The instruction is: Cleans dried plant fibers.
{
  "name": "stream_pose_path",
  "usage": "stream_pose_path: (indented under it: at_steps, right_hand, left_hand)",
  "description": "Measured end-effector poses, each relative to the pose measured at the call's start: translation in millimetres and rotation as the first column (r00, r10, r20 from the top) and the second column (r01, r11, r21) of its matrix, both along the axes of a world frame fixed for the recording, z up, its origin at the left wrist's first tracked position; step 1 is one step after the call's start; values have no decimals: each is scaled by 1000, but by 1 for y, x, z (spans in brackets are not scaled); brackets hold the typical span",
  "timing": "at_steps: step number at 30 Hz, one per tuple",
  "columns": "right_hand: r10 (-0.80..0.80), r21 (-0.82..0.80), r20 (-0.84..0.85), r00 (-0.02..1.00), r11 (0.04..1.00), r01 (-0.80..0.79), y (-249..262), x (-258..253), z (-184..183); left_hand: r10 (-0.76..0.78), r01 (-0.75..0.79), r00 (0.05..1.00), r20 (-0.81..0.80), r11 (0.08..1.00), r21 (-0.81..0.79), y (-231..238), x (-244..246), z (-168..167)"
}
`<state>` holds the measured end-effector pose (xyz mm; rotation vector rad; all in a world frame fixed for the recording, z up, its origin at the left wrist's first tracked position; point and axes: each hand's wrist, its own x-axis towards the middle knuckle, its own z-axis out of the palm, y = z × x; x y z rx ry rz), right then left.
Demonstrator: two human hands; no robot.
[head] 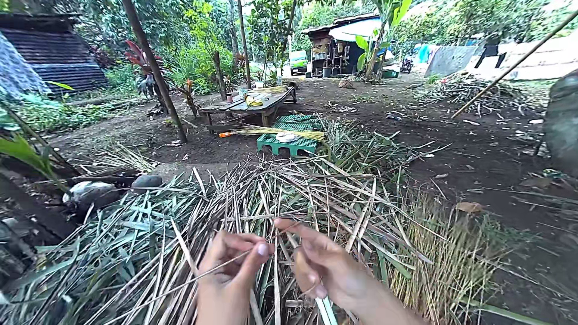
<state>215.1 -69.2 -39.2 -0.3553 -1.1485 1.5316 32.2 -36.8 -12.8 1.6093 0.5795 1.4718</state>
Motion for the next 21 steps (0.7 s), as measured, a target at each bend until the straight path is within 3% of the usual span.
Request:
stream_pose_path:
  at_steps: [3, 8, 10, 13, 16, 21]
  right_hand:
    - [-212, -49, -104, 972, 977, 208, 1, -5, -2]
    - [-438, -104, -225, 870, 899, 426, 7, 17, 4]
    - [-418, -84, -223, 881, 908, 410, 6, 19, 4]
    - [-241, 21, -62, 969, 970, 243, -6, 11, 8]
    - [-114, 39, 32, 993, 993, 113, -14, -1, 13]
    - [-246, 84, 19, 969, 966, 244, -8, 12, 14]
  left_hand:
    - [-33, 33, 999, 14, 999, -42, -1, 5, -1]
    - [-2, 2, 997, 72, 1000, 1, 0, -2, 1]
    - [-4, -1, 998, 65, 998, 65, 0, -2, -1]
    - [-23, 21, 1000, 8, 983, 183, 1, 1, -6]
    - [-40, 60, 997, -69, 942, 330, 2, 3, -8]
    - [39, 85, 978, -205, 821, 564, 5, -2, -6]
